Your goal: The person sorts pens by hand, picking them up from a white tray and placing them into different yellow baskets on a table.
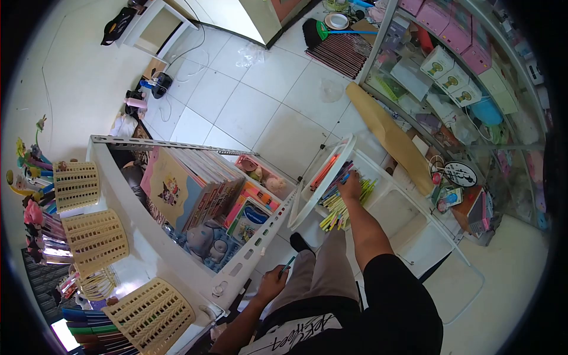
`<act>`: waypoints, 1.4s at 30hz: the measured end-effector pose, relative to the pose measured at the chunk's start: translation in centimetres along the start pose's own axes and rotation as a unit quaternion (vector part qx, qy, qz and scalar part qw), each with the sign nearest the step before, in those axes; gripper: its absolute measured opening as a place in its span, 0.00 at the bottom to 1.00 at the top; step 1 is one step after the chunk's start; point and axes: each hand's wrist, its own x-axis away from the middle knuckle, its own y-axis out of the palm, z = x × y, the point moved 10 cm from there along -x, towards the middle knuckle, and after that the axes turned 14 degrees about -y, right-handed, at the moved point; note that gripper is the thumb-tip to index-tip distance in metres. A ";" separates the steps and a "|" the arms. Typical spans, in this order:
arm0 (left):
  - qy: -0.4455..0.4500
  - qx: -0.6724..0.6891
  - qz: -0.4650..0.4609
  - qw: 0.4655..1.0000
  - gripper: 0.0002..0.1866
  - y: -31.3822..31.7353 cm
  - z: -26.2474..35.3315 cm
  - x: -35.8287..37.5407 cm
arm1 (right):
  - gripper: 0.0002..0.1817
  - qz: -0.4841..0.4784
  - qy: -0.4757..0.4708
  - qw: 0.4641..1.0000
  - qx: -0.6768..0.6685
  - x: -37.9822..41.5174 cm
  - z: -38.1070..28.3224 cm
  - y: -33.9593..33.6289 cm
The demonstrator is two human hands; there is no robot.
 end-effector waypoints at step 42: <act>0.402 0.180 0.008 0.898 0.14 -14.1 15.7 20.1 | 0.09 -0.131 -0.326 0.816 -0.460 23.7 -39.7 -31.7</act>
